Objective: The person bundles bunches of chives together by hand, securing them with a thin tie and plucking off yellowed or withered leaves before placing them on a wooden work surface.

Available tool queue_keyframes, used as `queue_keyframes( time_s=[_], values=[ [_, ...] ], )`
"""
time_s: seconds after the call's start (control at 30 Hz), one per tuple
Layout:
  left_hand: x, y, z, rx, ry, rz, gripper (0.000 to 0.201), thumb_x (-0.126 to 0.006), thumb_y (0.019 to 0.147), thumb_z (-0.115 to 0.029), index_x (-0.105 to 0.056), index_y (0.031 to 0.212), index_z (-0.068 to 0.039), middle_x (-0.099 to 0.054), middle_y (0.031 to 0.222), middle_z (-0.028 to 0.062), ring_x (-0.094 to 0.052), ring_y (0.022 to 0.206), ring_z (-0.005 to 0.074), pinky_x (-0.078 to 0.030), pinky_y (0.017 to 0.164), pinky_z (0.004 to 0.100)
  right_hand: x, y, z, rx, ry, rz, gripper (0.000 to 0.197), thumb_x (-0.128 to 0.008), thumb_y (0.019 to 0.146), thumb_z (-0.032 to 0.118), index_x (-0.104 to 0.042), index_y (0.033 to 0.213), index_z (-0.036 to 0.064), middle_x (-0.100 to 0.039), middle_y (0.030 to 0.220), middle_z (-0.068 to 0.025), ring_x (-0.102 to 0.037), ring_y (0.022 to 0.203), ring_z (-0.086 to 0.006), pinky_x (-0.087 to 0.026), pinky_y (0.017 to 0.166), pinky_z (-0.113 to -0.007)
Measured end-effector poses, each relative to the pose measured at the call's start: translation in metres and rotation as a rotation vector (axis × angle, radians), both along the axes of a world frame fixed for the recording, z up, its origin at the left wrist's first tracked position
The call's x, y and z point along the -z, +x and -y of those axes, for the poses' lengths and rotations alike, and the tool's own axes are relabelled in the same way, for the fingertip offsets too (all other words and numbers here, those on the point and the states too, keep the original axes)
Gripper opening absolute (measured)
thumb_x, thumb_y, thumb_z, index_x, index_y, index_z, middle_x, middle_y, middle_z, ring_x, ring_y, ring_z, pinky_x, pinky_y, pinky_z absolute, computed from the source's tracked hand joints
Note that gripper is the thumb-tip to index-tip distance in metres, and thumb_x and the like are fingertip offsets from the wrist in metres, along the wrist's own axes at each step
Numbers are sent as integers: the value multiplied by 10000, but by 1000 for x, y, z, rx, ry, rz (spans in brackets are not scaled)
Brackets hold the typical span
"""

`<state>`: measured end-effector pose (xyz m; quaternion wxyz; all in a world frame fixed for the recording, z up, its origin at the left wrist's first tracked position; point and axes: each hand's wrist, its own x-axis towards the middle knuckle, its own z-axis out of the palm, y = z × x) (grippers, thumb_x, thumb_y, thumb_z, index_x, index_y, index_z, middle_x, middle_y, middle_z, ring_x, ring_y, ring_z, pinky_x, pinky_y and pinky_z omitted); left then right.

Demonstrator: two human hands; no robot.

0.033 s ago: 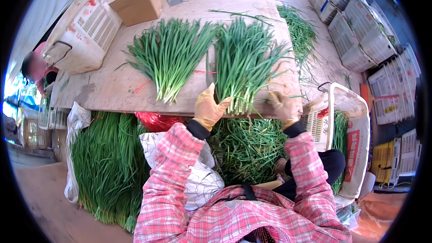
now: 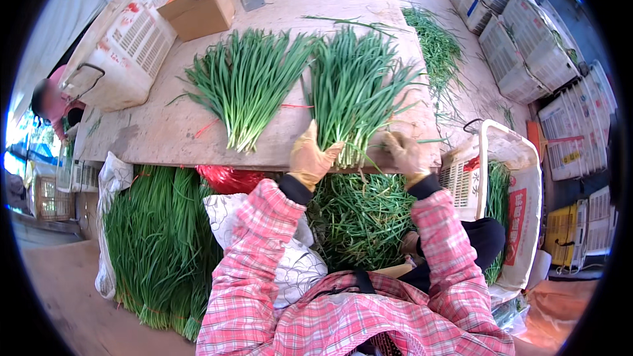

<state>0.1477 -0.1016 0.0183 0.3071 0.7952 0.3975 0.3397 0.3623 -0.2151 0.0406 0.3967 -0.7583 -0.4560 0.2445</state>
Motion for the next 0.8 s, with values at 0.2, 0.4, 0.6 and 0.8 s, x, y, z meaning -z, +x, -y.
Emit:
queue_keyframes(
  time_s=[0.2,0.4,0.6,0.8],
  values=[
    [-17,56,60,112,-341,422,812,-728,675,-103,-300,1347,56,-539,1183,191,-538,1086,257,-427,922,329,-30,-37,-18,71,12,-686,592,-676,812,297,-444,1232,-48,-616,1035,-177,-624,807,-211,-511,637,-323],
    [-6,28,101,201,-672,677,632,-657,771,-15,-349,1320,38,-527,1178,79,-538,1000,125,-444,858,253,6,-16,59,45,134,-383,439,-608,870,269,-527,1141,-66,-616,1007,-79,-582,884,-164,-470,806,-282],
    [-11,9,93,145,-963,502,457,-636,858,-181,-462,1212,50,-589,1038,44,-560,896,93,-467,781,244,10,-13,89,233,-30,-862,429,-589,887,368,-582,1029,-36,-620,874,-51,-591,789,-127,-500,715,-247],
    [1,40,81,191,-899,562,391,-757,720,-68,-575,1056,16,-640,927,55,-597,784,113,-484,699,248,37,-66,43,96,22,-770,330,-548,914,297,-610,939,-26,-572,675,-13,-500,518,-93,-426,481,-233]
  ],
)
